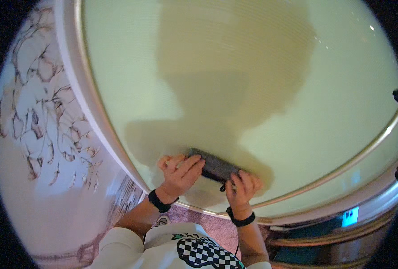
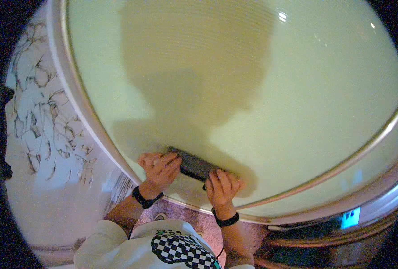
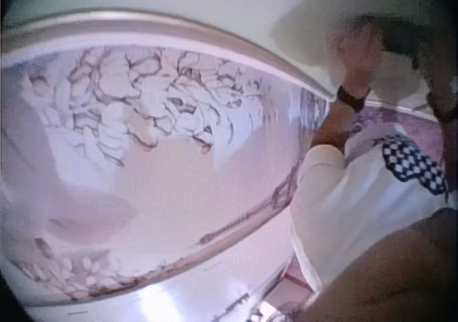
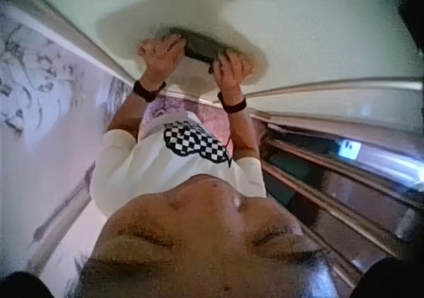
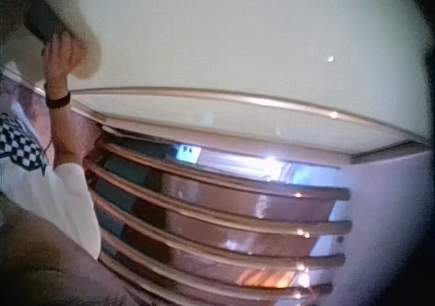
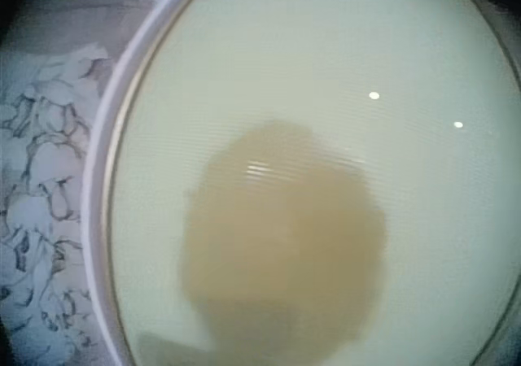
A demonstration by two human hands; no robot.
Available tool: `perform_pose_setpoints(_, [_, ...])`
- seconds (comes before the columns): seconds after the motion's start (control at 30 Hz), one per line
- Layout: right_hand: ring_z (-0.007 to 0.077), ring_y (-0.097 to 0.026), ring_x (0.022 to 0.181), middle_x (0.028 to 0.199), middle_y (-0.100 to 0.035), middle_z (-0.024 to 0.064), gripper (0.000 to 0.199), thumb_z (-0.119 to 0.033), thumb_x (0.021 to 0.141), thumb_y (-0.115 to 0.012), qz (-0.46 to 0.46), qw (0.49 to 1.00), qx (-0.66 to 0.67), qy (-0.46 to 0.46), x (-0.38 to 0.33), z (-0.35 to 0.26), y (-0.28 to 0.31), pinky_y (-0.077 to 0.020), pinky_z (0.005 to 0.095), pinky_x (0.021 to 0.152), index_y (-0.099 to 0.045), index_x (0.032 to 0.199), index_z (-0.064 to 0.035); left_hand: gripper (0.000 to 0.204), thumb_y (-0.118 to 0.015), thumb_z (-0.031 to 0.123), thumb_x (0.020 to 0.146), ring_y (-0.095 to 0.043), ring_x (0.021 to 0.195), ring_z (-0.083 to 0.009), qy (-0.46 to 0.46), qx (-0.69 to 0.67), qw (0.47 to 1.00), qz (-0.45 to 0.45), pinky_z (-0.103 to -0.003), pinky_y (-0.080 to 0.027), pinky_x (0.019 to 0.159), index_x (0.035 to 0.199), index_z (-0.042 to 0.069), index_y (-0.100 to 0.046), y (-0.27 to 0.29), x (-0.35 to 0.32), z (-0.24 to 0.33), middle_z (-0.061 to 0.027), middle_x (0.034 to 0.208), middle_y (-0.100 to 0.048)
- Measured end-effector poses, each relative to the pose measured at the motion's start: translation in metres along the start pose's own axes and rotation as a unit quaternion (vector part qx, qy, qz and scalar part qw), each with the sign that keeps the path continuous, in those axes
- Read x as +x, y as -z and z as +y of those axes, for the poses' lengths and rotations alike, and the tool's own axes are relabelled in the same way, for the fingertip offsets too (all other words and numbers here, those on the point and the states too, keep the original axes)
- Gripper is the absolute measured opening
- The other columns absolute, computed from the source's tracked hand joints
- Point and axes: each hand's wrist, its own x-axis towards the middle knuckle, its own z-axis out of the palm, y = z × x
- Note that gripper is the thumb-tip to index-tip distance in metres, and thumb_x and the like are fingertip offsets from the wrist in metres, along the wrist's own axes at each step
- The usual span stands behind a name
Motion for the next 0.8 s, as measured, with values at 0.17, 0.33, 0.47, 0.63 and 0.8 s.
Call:
perform_pose_setpoints(0.17, [0.0247,-0.048,0.103,0.111,-0.057,0.0015,0.024,-0.016,0.068,-0.07,-0.11,0.99,0.015,0.088,-0.057,-0.006,-0.028,-0.0291,0.0441,0.093,-0.064,0.091,-0.0134,0.029,-0.071,0.017,0.064,-0.052,0.09,-0.0201,0.018,-0.008,0.992,-0.123,-0.043,-0.032,0.083,0.093,0.019,-0.067,-0.001,-0.087,-0.019,0.0031,0.103,-0.062])
perform_pose_setpoints(0.33, [0.0232,-0.048,0.102,0.11,-0.058,0.0012,0.025,-0.016,0.066,-0.072,-0.064,0.994,0.032,0.083,-0.001,-0.018,-0.032,-0.0287,0.0426,0.091,-0.063,0.089,-0.0135,0.025,-0.065,0.018,0.071,-0.052,0.091,-0.0147,0.026,0.072,0.995,-0.067,-0.038,-0.03,0.085,0.096,0.017,-0.067,0.026,-0.03,-0.03,0.0035,0.107,-0.062])
perform_pose_setpoints(0.47, [0.0236,-0.048,0.101,0.108,-0.058,0.0024,0.026,-0.012,0.064,-0.071,0.011,0.996,0.029,0.084,0.063,-0.038,-0.034,-0.0296,0.0428,0.09,-0.063,0.088,-0.0145,0.026,-0.066,0.016,0.07,-0.052,0.091,-0.0152,0.074,0.075,0.994,-0.006,-0.038,-0.029,0.085,0.096,0.016,-0.066,0.04,0.022,-0.048,0.0028,0.109,-0.061])
perform_pose_setpoints(0.63, [0.0227,-0.049,0.1,0.11,-0.059,-0.0001,0.027,-0.015,0.065,-0.072,-0.014,0.992,0.03,0.121,0.039,-0.046,-0.05,-0.03,0.0421,0.09,-0.064,0.09,-0.0149,0.029,-0.071,0.015,0.066,-0.052,0.093,-0.0195,0.107,0.056,0.993,-0.017,-0.041,-0.03,0.087,0.095,0.016,-0.065,0.035,-0.006,-0.059,0.0023,0.107,-0.062])
perform_pose_setpoints(0.8, [0.0205,-0.05,0.1,0.11,-0.058,-0.001,0.029,-0.022,0.064,-0.075,-0.172,0.961,0.028,0.215,-0.031,-0.049,-0.079,-0.0302,0.0427,0.088,-0.065,0.091,-0.0155,0.028,-0.069,0.016,0.067,-0.053,0.094,-0.0203,0.126,0.056,0.985,-0.106,-0.042,-0.031,0.087,0.095,0.015,-0.065,0.025,-0.092,-0.069,0.0011,0.107,-0.062])
